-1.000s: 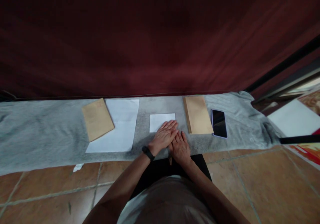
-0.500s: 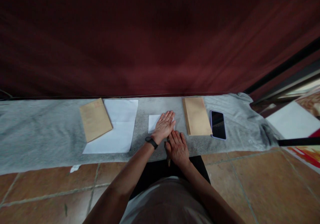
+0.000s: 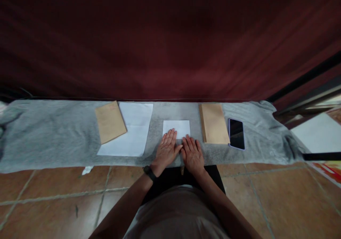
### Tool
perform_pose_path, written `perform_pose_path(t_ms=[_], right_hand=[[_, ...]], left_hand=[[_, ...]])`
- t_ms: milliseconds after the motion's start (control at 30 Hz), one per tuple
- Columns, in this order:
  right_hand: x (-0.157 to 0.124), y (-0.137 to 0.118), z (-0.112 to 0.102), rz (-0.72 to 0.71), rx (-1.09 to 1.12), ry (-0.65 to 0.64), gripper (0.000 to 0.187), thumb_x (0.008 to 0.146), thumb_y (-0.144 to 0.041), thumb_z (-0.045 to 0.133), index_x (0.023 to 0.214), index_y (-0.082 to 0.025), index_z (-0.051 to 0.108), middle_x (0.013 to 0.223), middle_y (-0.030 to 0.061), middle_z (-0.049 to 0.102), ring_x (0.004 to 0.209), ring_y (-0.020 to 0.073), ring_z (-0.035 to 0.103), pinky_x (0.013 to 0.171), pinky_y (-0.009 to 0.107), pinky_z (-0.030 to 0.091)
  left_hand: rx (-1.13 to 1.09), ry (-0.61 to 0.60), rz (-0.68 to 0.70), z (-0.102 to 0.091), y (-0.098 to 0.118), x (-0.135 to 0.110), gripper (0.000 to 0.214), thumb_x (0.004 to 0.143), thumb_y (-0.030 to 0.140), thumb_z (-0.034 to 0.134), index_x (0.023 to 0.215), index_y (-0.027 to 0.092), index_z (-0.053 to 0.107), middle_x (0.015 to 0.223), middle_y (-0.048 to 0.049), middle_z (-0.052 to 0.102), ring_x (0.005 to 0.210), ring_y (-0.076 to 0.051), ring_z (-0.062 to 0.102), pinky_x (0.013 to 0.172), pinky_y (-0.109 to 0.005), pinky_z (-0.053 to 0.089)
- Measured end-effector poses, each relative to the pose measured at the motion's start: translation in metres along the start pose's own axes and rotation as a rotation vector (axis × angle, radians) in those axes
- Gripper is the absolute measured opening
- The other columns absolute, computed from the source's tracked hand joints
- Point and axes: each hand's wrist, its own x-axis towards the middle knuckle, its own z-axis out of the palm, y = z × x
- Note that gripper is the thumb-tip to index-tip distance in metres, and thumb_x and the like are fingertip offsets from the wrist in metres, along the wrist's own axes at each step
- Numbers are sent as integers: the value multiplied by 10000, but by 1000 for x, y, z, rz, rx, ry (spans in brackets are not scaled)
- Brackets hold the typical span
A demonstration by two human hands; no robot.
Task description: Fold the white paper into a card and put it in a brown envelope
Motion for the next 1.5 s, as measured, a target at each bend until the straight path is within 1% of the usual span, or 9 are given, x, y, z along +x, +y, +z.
perform_pose_path(t_ms=[267,400,500,667,800,967,1133,1300,1500], right_hand=[[-1,3,-2,4,21,-5,502,1054,-305,430,1538,-170,443,1575,121,465,1452,292,438,1219,523,277],[9,2,-7,0,54,-9,485,1070,-310,382,1516,-139,470,1549,119,502,1472,275,409,1232,513,266],[24,-6,-7,-66,88,-40,491,1079,-314,353,1515,-119,467,1563,113,486,1480,242,400,1243,464,266],[43,-16,3,-143,93,-104,479,1074,-330,385,1513,-163,481,1587,101,451,1488,244,389,1240,480,267],[40,-7,9,-133,56,-93,489,1071,-347,402,1520,-169,473,1606,102,419,1491,255,381,1229,474,279],[29,12,10,-70,-1,-32,549,1073,-372,392,1564,-125,391,1610,140,401,1488,280,382,1217,487,282],[22,18,12,-56,-21,-14,586,1076,-375,367,1584,-85,335,1601,172,405,1495,295,362,1214,499,275],[22,17,13,-52,-14,-22,589,1073,-377,356,1581,-79,341,1606,172,399,1485,305,376,1216,502,260],[22,17,11,-70,-20,-30,569,1067,-317,341,1590,-92,325,1618,167,380,1486,290,373,1220,504,243]], left_hand=[[57,45,-165,-4,-13,-18,703,1046,505,306,1587,57,293,1648,-174,311,1554,-275,244,1268,-482,224],[53,44,-163,-4,-14,-19,694,1045,477,314,1583,39,293,1643,-191,314,1555,-286,241,1261,-502,234],[47,36,-163,-3,-14,-18,676,1040,438,336,1589,48,280,1647,-195,302,1557,-293,232,1255,-520,238],[53,15,-162,-6,-13,-18,612,1027,352,381,1598,146,305,1671,-153,267,1556,-287,236,1256,-523,232],[35,18,-174,-7,-12,-18,599,1025,358,420,1594,192,329,1685,-127,234,1557,-294,233,1263,-522,218],[17,19,-198,-5,-10,-17,616,1027,391,429,1594,173,326,1683,-137,228,1561,-293,215,1269,-513,203],[9,12,-206,-6,-9,-17,636,1027,406,422,1599,153,305,1685,-141,215,1566,-289,195,1277,-518,179],[1,11,-100,-10,-5,-11,627,1034,356,368,1582,60,296,1678,-148,243,1576,-253,158,1296,-488,136],[-45,1,148,-5,8,4,583,1043,307,322,1577,73,310,1674,-130,274,1573,-223,172,1300,-456,144]])
